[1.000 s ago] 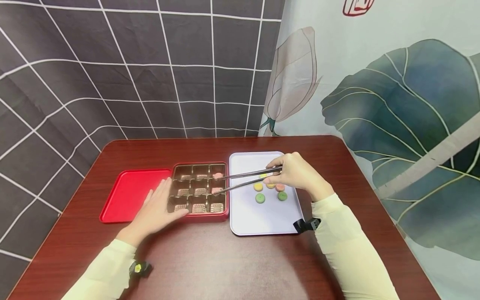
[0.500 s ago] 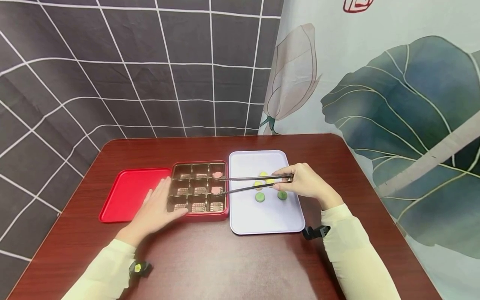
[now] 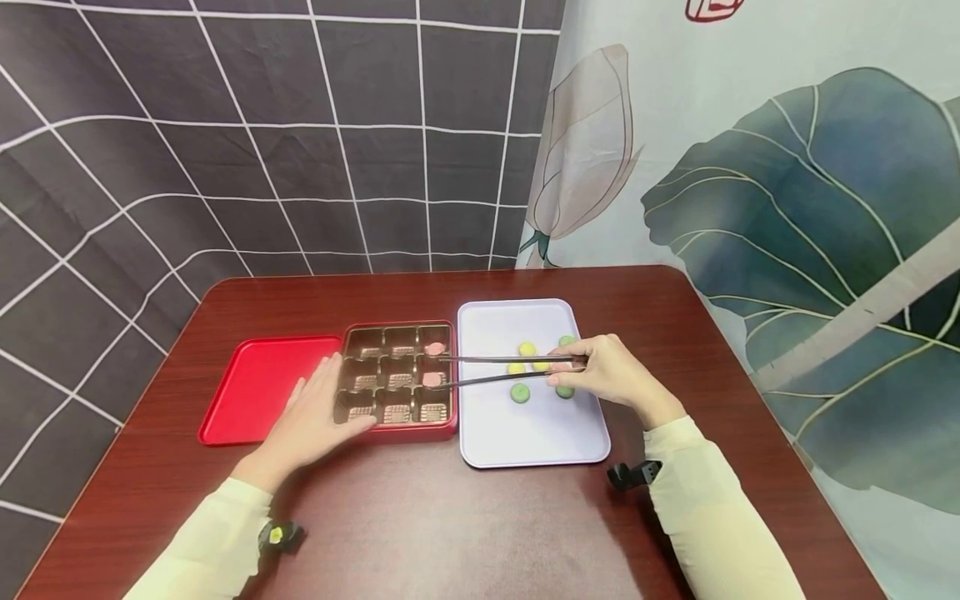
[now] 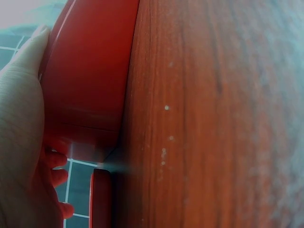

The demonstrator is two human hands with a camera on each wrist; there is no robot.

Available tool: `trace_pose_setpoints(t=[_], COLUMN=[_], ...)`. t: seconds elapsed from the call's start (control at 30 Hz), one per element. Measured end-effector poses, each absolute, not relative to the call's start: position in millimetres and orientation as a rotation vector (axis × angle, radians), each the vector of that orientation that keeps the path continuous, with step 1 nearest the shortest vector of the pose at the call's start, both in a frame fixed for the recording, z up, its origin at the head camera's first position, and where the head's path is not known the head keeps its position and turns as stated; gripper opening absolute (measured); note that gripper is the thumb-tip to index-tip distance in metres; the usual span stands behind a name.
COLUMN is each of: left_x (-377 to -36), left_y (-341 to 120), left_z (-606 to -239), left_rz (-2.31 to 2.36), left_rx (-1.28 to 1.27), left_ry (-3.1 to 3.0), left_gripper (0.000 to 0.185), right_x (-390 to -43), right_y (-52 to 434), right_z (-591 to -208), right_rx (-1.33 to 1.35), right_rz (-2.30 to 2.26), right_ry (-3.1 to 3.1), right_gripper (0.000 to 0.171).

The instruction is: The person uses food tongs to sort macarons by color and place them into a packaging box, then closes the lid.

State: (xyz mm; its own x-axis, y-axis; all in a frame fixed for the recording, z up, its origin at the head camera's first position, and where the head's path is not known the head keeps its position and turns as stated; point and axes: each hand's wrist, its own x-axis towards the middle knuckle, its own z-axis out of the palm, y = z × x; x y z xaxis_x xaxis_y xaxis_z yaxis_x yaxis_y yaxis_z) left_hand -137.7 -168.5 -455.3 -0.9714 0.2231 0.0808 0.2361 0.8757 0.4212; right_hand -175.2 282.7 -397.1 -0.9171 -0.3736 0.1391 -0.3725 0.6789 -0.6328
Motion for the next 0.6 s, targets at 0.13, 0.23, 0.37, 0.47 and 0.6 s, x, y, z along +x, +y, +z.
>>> trace_pose_setpoints(t=[0.13,0.23,0.37,0.47,0.6], left_x=[-138,-138,-138,-139,-138], left_y=[-168,-168,-168,-169,-169], left_z=[-456,-456,-457,-457,-456], left_rz=[-0.687,-0.687,-0.676,-0.679,-0.684], left_rx=[-0.374,-0.373,-0.375,-0.381,-0.373], left_ry=[-3.014,-3.018,-3.025,-3.027,-3.023], left_gripper=[0.115,0.115,0.115,0.116,0.117], right_x=[-170,-165,-158,-152,-142], right_y=[290,298,313,324,341], right_z=[-398,-397,-397,-397,-397], right_rx=[-0.595,-0.541,-0.488,-0.443,-0.361], right_rz=[-1.124,-1.139,-1.177,-1.197,-1.168], right_ry=[2.908,2.915,2.903,2.902,2.928], right_gripper=[0.038,0.037,0.037,0.037,0.034])
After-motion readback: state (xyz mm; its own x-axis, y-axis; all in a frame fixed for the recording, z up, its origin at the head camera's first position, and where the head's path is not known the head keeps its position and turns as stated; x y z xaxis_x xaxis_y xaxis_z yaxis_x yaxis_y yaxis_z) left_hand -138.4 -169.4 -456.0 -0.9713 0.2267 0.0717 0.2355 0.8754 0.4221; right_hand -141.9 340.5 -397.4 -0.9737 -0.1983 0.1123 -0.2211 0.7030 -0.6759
